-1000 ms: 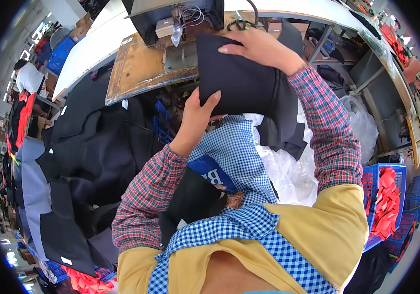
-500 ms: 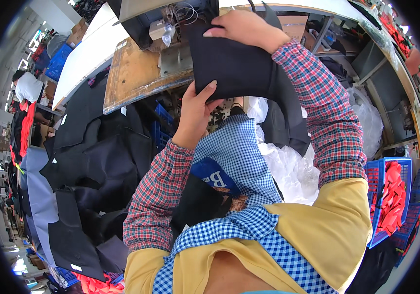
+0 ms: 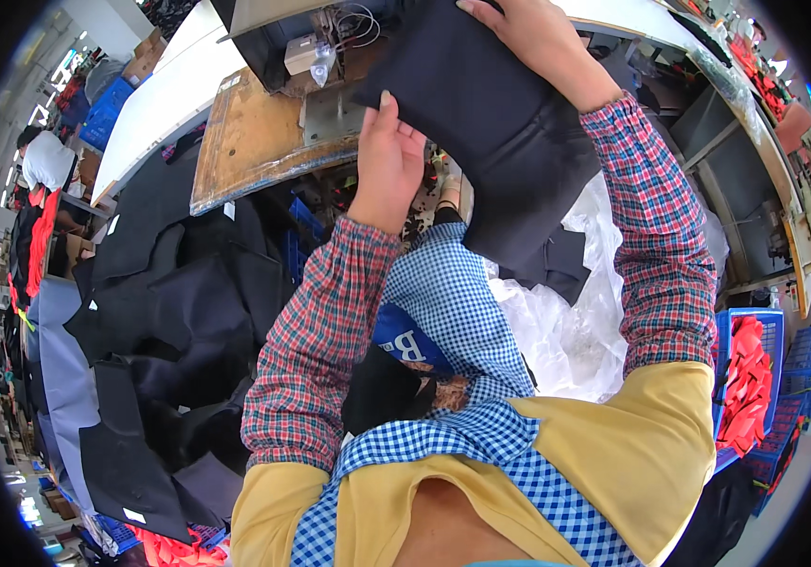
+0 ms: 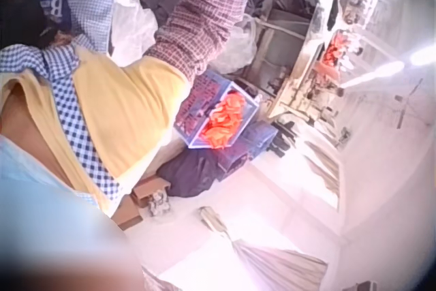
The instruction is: Processing fabric pieces using a specialized machine in a factory setting.
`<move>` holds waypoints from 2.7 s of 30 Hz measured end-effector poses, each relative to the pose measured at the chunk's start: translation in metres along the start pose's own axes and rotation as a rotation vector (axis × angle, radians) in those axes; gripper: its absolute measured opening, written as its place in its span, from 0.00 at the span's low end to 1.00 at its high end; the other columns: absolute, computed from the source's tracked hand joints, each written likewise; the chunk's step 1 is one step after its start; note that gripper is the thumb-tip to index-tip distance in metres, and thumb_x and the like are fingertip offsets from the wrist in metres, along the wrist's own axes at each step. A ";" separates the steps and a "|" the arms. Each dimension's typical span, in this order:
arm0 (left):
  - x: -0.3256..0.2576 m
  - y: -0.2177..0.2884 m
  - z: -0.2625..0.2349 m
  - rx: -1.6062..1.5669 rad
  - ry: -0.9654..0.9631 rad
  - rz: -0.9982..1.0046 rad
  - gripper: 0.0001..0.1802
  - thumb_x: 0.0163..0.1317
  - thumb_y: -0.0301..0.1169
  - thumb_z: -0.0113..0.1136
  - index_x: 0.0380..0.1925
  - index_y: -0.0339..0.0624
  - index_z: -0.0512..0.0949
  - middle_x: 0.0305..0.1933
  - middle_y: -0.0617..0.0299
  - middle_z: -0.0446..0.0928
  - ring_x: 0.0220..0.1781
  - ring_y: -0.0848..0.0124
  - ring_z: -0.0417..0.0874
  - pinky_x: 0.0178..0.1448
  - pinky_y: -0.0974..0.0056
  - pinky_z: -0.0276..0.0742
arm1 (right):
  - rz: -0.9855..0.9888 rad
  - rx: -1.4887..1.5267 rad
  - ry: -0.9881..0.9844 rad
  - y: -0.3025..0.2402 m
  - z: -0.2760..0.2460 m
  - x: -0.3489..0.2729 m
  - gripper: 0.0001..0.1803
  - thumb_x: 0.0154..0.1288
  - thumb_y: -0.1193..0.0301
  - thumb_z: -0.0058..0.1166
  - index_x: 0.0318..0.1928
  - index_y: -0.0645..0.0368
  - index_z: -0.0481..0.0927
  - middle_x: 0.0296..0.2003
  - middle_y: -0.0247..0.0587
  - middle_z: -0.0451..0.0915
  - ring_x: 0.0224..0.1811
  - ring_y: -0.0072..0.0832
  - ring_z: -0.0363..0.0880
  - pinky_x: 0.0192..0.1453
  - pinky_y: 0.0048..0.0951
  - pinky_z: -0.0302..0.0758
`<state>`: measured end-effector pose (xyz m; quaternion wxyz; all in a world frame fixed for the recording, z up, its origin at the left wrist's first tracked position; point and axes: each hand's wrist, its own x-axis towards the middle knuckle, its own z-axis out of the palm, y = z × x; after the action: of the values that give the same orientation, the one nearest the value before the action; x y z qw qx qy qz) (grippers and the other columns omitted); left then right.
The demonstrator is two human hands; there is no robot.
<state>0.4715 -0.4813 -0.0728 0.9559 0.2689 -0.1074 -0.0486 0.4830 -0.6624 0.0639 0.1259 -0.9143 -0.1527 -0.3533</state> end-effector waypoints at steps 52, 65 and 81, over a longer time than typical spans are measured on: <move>-0.144 0.016 0.069 0.765 -0.452 -0.149 0.15 0.62 0.33 0.65 0.44 0.34 0.81 0.38 0.65 0.82 0.39 0.80 0.79 0.46 0.72 0.75 | -0.149 -0.331 0.664 0.045 -0.123 -0.144 0.25 0.64 0.54 0.59 0.53 0.58 0.78 0.48 0.53 0.80 0.51 0.48 0.78 0.56 0.43 0.73; -0.112 0.054 0.043 1.170 -0.463 -0.167 0.19 0.58 0.34 0.67 0.44 0.33 0.78 0.35 0.62 0.81 0.36 0.76 0.79 0.43 0.69 0.75 | 0.042 0.684 -0.450 -0.042 -0.043 -0.124 0.14 0.68 0.64 0.58 0.40 0.64 0.81 0.26 0.35 0.81 0.31 0.16 0.74 0.39 0.25 0.73; -0.022 0.043 -0.016 1.308 -0.184 0.277 0.22 0.63 0.23 0.56 0.57 0.33 0.69 0.50 0.52 0.79 0.51 0.65 0.80 0.58 0.65 0.71 | -0.247 0.382 -0.390 -0.008 0.107 0.065 0.16 0.65 0.59 0.58 0.41 0.60 0.82 0.30 0.41 0.82 0.34 0.30 0.80 0.45 0.31 0.74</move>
<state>0.4557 -0.4333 -0.0671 0.5805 0.7709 -0.2293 0.1267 0.5912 -0.6064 0.0322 0.2201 -0.8991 -0.3479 -0.1486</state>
